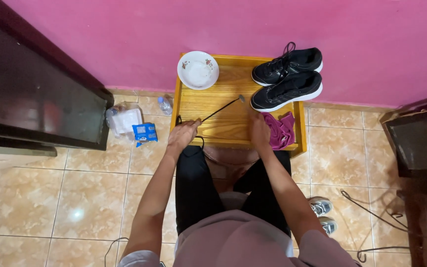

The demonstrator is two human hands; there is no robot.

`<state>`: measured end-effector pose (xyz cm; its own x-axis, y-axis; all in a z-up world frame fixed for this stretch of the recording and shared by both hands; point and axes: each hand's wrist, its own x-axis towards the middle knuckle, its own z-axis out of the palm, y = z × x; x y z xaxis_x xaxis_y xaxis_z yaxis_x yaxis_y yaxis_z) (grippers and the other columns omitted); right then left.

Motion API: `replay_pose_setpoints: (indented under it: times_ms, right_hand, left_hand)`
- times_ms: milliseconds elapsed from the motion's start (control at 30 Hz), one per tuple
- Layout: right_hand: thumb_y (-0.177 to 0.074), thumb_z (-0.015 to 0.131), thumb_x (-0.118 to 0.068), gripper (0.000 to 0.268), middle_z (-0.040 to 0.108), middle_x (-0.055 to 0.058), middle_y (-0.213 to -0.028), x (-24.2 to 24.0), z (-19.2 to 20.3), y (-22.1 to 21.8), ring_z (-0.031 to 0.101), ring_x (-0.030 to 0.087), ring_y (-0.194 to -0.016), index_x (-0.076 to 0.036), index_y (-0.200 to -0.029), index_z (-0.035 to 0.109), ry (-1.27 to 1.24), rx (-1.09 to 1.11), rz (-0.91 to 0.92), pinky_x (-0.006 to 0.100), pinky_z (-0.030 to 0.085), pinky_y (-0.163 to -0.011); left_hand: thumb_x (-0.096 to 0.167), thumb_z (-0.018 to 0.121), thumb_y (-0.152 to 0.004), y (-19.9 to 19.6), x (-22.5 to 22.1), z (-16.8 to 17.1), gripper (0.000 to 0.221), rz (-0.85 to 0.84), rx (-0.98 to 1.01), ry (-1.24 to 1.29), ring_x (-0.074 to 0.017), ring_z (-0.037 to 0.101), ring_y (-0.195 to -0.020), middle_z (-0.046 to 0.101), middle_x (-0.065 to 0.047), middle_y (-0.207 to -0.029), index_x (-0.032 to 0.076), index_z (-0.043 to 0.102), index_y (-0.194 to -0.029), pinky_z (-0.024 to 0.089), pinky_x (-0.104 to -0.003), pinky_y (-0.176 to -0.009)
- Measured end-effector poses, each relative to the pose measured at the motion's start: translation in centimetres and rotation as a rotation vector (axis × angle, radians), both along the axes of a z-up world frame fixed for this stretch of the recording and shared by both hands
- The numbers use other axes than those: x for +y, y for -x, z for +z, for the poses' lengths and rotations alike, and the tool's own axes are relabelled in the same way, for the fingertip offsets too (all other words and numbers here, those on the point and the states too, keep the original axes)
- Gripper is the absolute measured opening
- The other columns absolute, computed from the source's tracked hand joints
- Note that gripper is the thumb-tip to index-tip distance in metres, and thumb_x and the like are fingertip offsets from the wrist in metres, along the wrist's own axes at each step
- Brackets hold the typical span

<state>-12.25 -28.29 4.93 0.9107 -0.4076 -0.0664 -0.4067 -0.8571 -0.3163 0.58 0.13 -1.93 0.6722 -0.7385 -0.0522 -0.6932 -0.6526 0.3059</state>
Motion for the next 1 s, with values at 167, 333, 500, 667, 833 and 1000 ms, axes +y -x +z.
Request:
replay_pose_setpoints:
  times_ms: [167,333,500,667,833,1000]
  right_hand:
    - [-0.102,0.046,-0.012,0.042,0.063,0.015,-0.122,1.7,-1.6,0.1,0.068,0.041,-0.109,-0.022,-0.138,0.065,-0.183,-0.075,0.073,0.049,0.056,-0.092]
    - [-0.099,0.054,-0.012,0.030,0.065,0.022,-0.119,1.2,1.3,0.2,0.070,0.042,-0.099,-0.005,-0.121,0.073,-0.043,-0.135,-0.031,0.049,0.058,-0.085]
    - [-0.100,0.053,-0.011,0.017,0.061,0.015,-0.100,-2.4,-4.1,0.0,0.069,0.037,-0.097,-0.007,-0.105,0.068,-0.095,-0.147,-0.020,0.045,0.058,-0.082]
    - [-0.099,0.059,-0.010,0.019,0.066,0.024,-0.100,1.6,0.6,4.6,0.064,0.045,-0.105,-0.002,-0.112,0.069,-0.293,-0.421,0.024,0.050,0.051,-0.094]
    - [-0.105,0.058,-0.030,0.030,0.067,0.023,-0.118,5.9,-3.0,10.9,0.059,0.042,-0.123,-0.003,-0.116,0.066,-0.740,-0.330,-0.176,0.052,0.046,-0.106]
    - [-0.108,0.055,-0.042,0.033,0.059,0.009,-0.094,7.3,-7.8,15.2,0.059,0.024,-0.096,-0.010,-0.099,0.053,-0.968,-0.255,-0.290,0.044,0.049,-0.092]
  left_hand:
    - [0.023,0.044,-0.100,-0.4,-0.2,-0.2,0.040,-0.039,-0.058,0.027,-0.0260,0.066,-0.109,0.067,-0.004,-0.105,0.027,0.051,-0.139,0.059,-0.039,-0.090]
    - [0.019,0.048,-0.097,0.5,0.2,2.0,0.042,-0.066,-0.098,0.061,-0.0283,0.060,-0.115,0.063,-0.006,-0.111,0.025,0.052,-0.138,0.057,-0.039,-0.091]
    - [0.017,0.055,-0.095,1.5,-0.3,5.1,0.027,-0.014,-0.070,0.042,-0.0317,0.052,-0.119,0.052,-0.011,-0.117,0.013,0.053,-0.122,0.057,-0.040,-0.093]
    - [0.017,0.061,-0.091,1.8,-1.6,0.8,0.033,0.123,-0.060,0.047,-0.0369,0.050,-0.128,0.049,-0.015,-0.133,0.011,0.051,-0.122,0.053,-0.044,-0.102]
    - [0.027,0.059,-0.094,3.3,-3.8,1.3,0.035,0.225,-0.197,-0.053,-0.0307,0.044,-0.133,0.050,-0.008,-0.132,0.018,0.050,-0.126,0.037,-0.046,-0.109]
    - [0.031,0.062,-0.092,3.8,-10.7,0.6,0.021,0.296,-0.112,0.136,-0.0260,0.041,-0.124,0.048,-0.003,-0.118,0.021,0.058,-0.111,0.035,-0.048,-0.099]
